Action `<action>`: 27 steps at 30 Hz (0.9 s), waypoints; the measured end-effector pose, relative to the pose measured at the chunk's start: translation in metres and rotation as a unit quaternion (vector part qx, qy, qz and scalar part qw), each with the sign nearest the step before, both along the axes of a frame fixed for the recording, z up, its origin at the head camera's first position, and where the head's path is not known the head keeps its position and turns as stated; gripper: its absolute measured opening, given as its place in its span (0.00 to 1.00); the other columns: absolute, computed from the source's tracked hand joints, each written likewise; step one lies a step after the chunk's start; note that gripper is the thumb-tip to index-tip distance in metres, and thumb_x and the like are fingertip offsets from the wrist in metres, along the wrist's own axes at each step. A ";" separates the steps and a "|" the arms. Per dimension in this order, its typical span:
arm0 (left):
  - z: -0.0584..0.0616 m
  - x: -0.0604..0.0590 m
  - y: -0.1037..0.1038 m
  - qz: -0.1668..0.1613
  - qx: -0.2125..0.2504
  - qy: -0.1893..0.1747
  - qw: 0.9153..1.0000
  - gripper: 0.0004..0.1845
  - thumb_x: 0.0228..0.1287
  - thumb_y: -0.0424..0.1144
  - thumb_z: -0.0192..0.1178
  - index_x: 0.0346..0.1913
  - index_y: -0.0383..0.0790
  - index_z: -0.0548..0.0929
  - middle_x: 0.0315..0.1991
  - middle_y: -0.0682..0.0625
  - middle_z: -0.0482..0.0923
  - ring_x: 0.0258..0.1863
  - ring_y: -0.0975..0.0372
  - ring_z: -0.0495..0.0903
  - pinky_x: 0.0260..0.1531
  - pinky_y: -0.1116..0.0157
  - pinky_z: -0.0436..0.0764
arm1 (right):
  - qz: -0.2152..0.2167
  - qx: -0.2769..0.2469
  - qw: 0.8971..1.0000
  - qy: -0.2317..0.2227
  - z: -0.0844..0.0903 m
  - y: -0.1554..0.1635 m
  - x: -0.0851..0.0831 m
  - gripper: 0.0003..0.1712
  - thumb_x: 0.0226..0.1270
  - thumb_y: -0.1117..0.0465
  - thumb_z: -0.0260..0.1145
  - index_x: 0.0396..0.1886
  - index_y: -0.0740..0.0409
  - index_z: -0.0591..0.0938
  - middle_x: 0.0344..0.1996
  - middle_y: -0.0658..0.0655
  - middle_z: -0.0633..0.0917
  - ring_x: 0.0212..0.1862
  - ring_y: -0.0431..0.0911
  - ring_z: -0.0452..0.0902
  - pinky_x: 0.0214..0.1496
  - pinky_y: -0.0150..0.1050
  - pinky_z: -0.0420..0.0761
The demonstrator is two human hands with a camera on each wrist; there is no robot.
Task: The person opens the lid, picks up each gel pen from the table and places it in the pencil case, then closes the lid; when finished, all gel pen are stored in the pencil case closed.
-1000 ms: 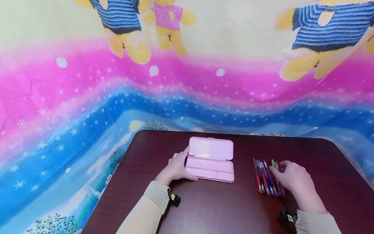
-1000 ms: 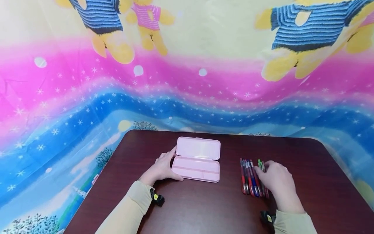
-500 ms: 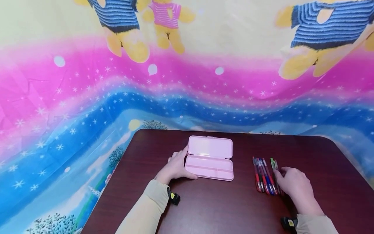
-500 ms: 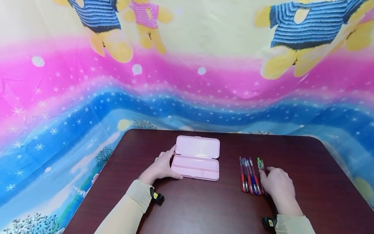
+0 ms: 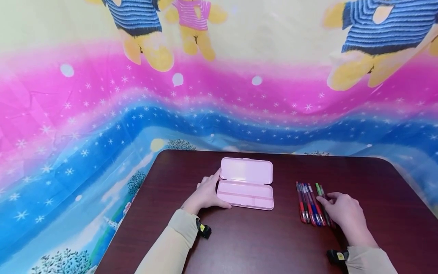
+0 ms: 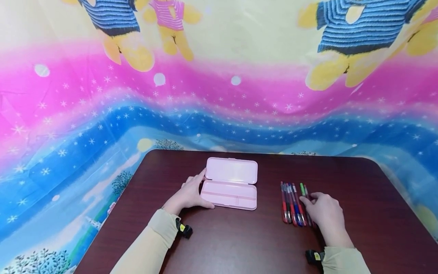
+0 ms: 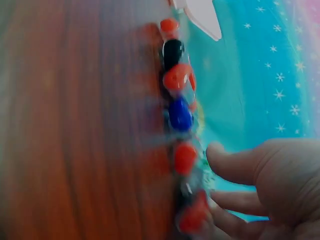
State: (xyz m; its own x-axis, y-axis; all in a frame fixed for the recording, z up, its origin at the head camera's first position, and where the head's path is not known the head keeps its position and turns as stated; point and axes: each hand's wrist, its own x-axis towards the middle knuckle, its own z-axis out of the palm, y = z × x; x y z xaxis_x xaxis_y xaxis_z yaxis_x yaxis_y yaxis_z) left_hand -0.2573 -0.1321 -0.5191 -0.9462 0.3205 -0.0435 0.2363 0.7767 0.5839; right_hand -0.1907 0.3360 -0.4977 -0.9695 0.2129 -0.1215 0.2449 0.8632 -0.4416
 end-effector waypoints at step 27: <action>0.003 0.000 0.000 -0.001 -0.003 0.003 1.000 0.82 0.37 0.63 0.90 0.92 0.53 0.48 0.80 0.43 0.72 0.73 0.44 0.70 0.71 0.38 0.70 | 0.035 -0.010 0.998 -0.060 0.031 -0.005 0.011 0.26 0.74 0.56 0.71 0.57 0.76 0.85 0.38 0.67 0.90 0.36 0.52 0.82 0.35 0.47 0.82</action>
